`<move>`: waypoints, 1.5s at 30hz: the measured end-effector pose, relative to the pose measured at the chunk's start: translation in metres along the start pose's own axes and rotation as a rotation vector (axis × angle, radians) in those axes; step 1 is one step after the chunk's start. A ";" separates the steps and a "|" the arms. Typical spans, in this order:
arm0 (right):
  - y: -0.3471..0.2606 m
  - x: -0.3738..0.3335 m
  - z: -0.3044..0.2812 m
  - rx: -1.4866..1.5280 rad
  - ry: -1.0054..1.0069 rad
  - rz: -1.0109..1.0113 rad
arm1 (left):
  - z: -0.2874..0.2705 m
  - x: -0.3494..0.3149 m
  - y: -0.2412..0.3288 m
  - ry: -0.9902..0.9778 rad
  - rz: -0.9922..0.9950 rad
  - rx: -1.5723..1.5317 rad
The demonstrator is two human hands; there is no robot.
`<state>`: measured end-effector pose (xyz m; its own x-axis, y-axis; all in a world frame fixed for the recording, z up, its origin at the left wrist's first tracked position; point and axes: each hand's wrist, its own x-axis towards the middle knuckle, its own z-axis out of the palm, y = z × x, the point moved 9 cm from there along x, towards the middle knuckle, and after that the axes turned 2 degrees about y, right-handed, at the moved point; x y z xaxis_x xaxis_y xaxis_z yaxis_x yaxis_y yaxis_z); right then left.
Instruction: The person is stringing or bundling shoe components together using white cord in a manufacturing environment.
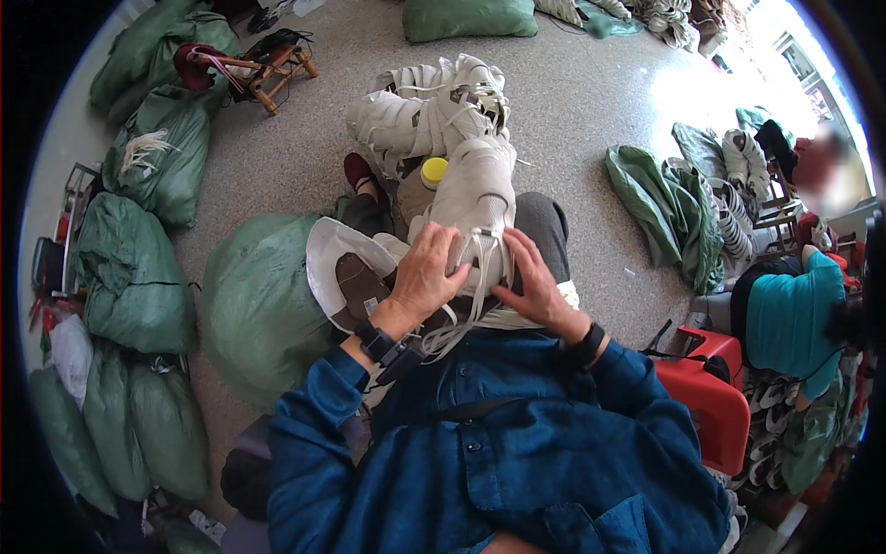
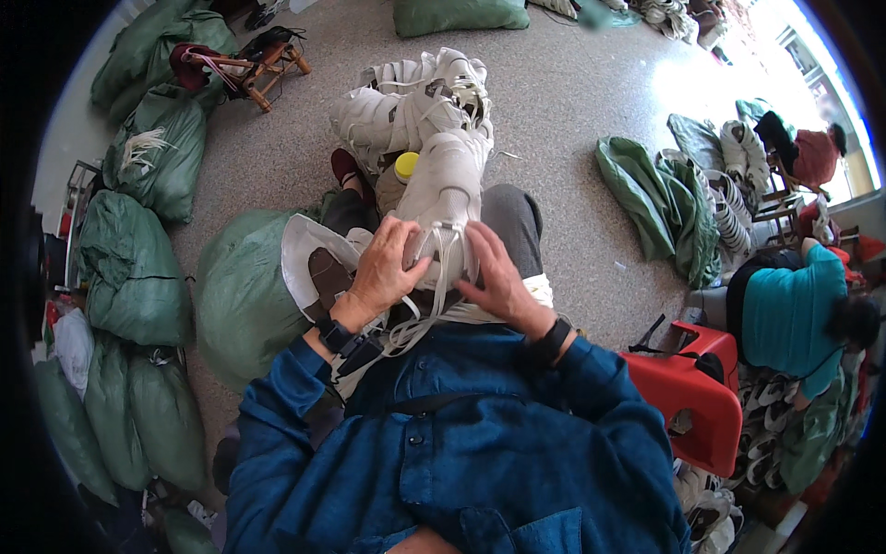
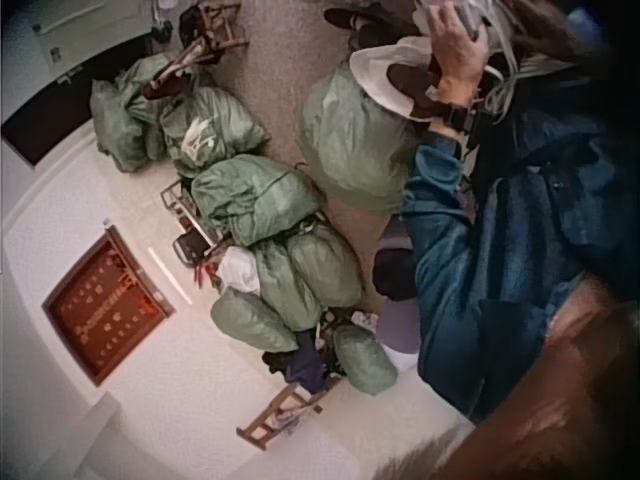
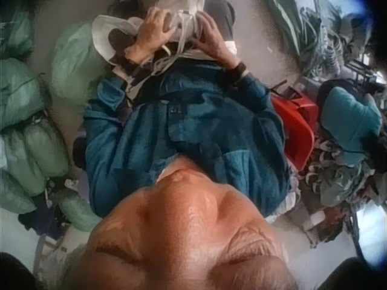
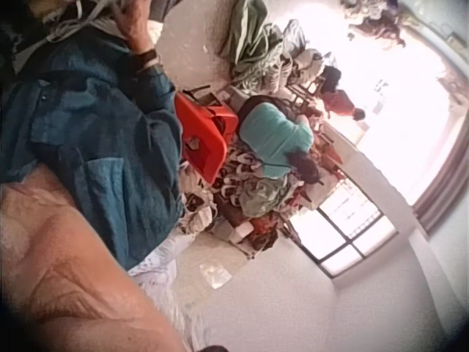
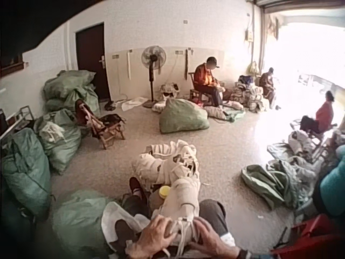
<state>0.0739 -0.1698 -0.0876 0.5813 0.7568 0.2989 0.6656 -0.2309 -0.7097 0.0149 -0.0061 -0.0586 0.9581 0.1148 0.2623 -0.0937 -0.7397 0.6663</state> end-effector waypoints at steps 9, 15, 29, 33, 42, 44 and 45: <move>-0.008 -0.022 -0.045 0.295 0.184 0.244 | -0.026 -0.022 0.025 0.125 0.109 0.077; 0.017 -0.045 -0.017 0.784 0.094 0.514 | -0.005 -0.016 0.062 0.064 0.237 0.314; 0.021 -0.048 -0.019 0.804 0.097 0.539 | 0.010 0.019 0.045 -0.157 -0.053 0.072; 0.007 -0.036 -0.017 0.828 0.069 0.503 | 0.014 0.005 0.025 -0.243 -0.247 -0.161; -0.029 0.022 -0.031 0.285 0.074 0.283 | 0.006 -0.039 0.060 -0.236 0.012 0.002; -0.050 0.042 -0.019 -0.152 -0.057 0.075 | 0.008 -0.047 0.061 -0.208 0.067 0.062; -0.052 0.047 -0.011 -0.210 -0.090 0.053 | 0.008 -0.049 0.066 -0.191 0.125 0.119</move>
<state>0.0712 -0.1291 -0.0299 0.5805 0.7894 0.1997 0.7233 -0.3874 -0.5716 -0.0360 -0.0653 -0.0329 0.9758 -0.1016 0.1937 -0.1933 -0.8146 0.5468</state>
